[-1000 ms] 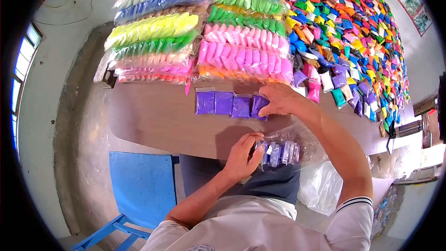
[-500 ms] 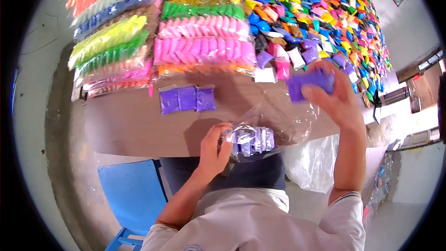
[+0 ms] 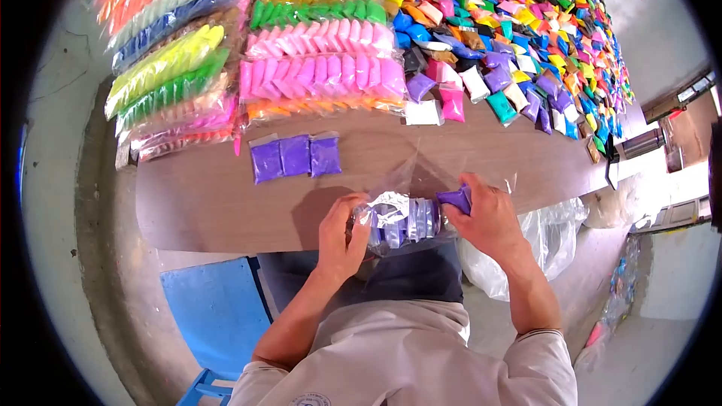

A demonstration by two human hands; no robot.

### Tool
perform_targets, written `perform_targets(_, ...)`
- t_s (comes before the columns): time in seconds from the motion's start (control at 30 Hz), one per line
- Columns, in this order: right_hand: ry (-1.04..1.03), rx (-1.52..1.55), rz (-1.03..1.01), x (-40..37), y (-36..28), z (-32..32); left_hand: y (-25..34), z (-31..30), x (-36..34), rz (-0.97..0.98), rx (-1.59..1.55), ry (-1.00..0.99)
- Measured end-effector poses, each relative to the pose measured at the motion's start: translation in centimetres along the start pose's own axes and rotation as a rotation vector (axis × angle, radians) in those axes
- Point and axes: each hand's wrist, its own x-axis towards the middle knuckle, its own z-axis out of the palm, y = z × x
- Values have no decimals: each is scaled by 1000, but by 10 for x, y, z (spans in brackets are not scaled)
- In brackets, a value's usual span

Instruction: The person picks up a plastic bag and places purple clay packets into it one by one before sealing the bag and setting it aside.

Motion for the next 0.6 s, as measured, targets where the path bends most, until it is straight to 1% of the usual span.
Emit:
perform_targets(0.07,-13,23,-5,2,-8,-10,0,0,0,12,4,1)
perform_targets(0.13,-53,193,198,8,-19,-25,-1,-1,0,25,9,0)
perform_targets(0.17,-54,193,200,10,-20,-24,0,-1,-1,15,11,-12)
perform_targets(0.23,146,390,181,12,-22,-22,2,-2,0,6,11,-25)
perform_targets(0.27,147,389,181,12,-21,-17,3,-2,1,4,6,-28)
perform_targets(0.33,185,291,176,11,-15,-3,3,-2,1,-2,1,-33)
perform_targets(0.37,183,290,178,9,-13,-2,2,-2,1,6,-2,-31)
perform_targets(0.43,44,124,157,3,-8,-3,1,-2,1,13,-6,-28)
perform_targets(0.47,40,122,158,-1,-7,-5,1,-2,1,17,1,-26)
perform_targets(0.53,-36,-18,149,-6,-6,-10,1,-1,1,22,7,-27)
perform_targets(0.57,-35,-20,152,-9,-5,-9,1,0,1,17,-2,-18)
perform_targets(0.6,-56,-52,100,-10,-3,-7,1,1,1,13,-11,-8)
